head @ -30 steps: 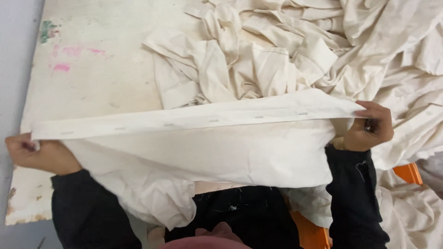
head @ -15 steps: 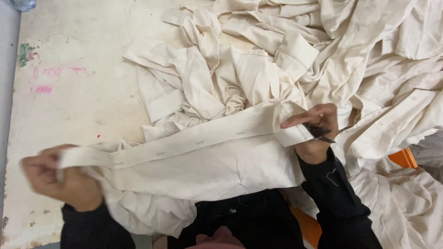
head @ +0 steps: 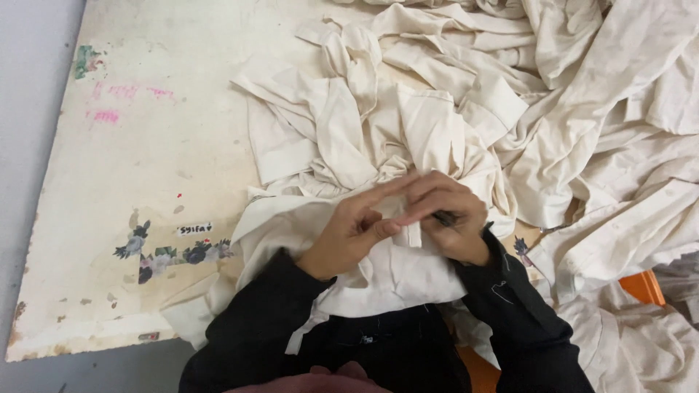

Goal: Trimming excess threads from white garments using thread nippers in a factory setting.

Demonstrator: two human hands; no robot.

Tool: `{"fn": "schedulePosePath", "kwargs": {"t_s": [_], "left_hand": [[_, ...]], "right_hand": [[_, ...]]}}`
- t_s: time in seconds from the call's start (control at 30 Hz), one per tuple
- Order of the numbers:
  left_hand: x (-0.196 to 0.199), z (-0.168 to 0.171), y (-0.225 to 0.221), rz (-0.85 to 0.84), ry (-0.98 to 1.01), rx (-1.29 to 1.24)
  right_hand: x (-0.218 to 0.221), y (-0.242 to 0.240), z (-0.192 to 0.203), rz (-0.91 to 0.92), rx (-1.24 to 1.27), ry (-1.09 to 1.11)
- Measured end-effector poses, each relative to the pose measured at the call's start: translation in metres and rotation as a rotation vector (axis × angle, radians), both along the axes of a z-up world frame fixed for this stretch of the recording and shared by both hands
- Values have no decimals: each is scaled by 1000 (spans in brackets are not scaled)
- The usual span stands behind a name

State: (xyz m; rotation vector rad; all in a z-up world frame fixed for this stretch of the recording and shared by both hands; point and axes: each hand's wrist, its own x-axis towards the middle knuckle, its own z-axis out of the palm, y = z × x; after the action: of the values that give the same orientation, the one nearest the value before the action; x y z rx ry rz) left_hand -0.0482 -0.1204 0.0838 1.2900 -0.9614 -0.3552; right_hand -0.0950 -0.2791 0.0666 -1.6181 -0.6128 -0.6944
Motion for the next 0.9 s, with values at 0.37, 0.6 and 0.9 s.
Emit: {"fn": "schedulePosePath", "kwargs": {"t_s": [0.37, 0.6, 0.9], "left_hand": [[8, -27, -5, 396, -21, -11], [5, -44, -5, 317, 145, 11], [8, -58, -6, 262, 286, -41]], "right_hand": [[12, 2, -14, -152, 192, 369], [8, 10, -13, -175, 165, 458], [6, -4, -32, -217, 371, 239]]}}
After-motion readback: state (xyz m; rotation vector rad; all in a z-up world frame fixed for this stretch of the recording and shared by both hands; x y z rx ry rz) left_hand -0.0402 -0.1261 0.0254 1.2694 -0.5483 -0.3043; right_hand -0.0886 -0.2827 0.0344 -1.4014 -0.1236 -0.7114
